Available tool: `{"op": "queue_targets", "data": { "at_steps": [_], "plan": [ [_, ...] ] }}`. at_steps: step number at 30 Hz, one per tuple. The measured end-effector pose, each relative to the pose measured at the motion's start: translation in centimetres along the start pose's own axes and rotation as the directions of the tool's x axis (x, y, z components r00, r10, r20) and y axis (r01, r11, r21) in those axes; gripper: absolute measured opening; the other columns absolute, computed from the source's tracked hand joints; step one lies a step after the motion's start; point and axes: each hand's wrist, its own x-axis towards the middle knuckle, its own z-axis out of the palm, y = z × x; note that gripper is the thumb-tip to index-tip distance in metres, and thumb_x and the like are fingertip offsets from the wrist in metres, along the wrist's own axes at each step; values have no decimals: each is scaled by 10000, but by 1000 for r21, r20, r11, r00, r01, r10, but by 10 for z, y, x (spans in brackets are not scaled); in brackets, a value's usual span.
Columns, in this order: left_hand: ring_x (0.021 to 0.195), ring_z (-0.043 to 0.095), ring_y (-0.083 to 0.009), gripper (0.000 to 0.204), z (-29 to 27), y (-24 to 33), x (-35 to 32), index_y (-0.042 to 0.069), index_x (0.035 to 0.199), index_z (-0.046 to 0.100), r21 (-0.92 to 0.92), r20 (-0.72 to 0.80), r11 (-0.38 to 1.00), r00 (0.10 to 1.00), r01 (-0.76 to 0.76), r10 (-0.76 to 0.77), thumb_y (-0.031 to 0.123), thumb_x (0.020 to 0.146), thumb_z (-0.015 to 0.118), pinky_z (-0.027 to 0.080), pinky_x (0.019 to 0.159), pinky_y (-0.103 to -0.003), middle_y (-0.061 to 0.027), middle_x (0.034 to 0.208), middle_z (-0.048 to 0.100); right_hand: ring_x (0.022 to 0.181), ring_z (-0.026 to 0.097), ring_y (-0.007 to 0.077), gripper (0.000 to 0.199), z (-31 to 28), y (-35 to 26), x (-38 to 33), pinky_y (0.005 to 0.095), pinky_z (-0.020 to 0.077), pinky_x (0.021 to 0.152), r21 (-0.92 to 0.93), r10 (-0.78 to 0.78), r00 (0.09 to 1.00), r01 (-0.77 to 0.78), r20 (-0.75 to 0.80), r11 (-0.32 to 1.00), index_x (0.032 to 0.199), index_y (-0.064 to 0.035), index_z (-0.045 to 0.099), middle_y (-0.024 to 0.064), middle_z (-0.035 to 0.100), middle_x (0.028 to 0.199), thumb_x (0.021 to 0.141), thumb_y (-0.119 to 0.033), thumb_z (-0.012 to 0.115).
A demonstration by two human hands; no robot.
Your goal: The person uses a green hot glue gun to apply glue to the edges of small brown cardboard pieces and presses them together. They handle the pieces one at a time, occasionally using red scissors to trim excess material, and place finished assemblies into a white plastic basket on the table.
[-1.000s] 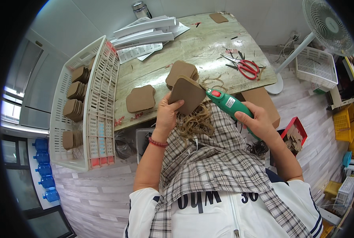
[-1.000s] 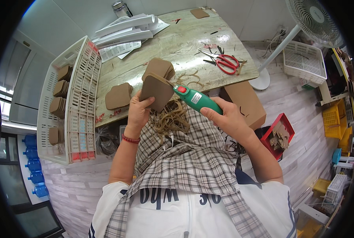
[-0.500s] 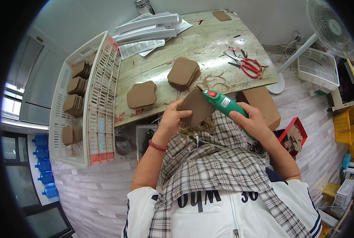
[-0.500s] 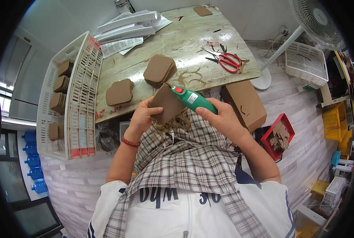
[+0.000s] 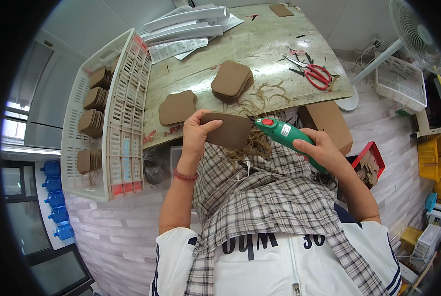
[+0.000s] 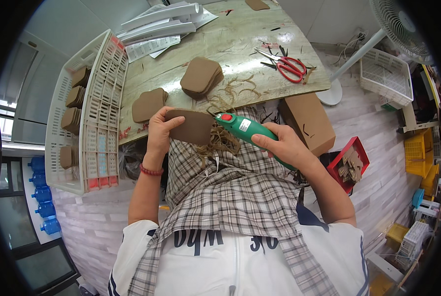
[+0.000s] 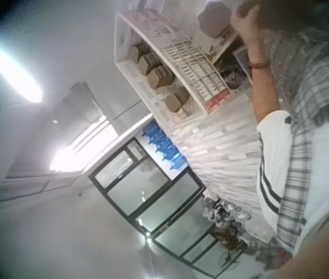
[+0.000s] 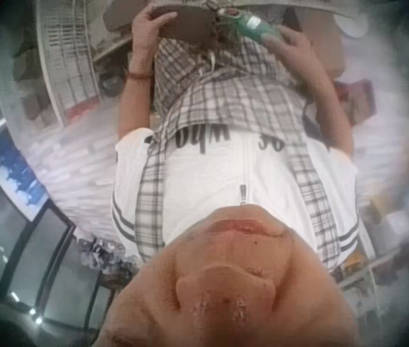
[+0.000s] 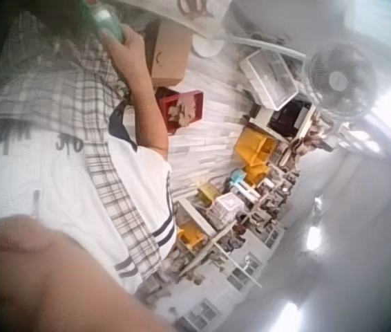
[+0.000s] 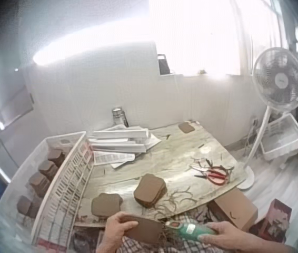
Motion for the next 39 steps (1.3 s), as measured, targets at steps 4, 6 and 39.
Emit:
{"op": "queue_targets", "data": {
  "at_steps": [4, 6, 39],
  "plan": [
    [765, 642, -108, 185, -3, 0, 2, 3, 948, 661, -24, 32, 999, 999, 32, -31, -27, 774, 718, 525, 714, -248, -53, 882, 695, 609, 526, 72, 412, 0, -2, -1, 234, 450, 546, -17, 7, 999, -7, 36, 1000, 1043, 19, 640, 18, 586, 730, 881, -359, 669],
    [744, 641, -105, 171, -2, 1, 2, -4, 934, 670, -1, 43, 999, 998, 45, -45, -26, 772, 719, 522, 700, -245, -51, 862, 696, 603, 519, 72, 414, 1, -5, -2, 235, 447, 545, -14, 14, 999, -14, 46, 1000, 1057, 21, 639, 18, 580, 727, 881, -353, 670],
    [1081, 578, -242, 404, -140, 25, 67, 7, 1177, 585, 604, -380, 796, 888, 28, 257, 93, 805, 718, 470, 918, -381, -135, 1190, 609, 624, 526, 62, 342, 14, 10, 13, 227, 451, 560, 52, -34, 996, 38, -79, 998, 1035, 10, 624, 9, 572, 750, 919, -311, 627]
  ]
}}
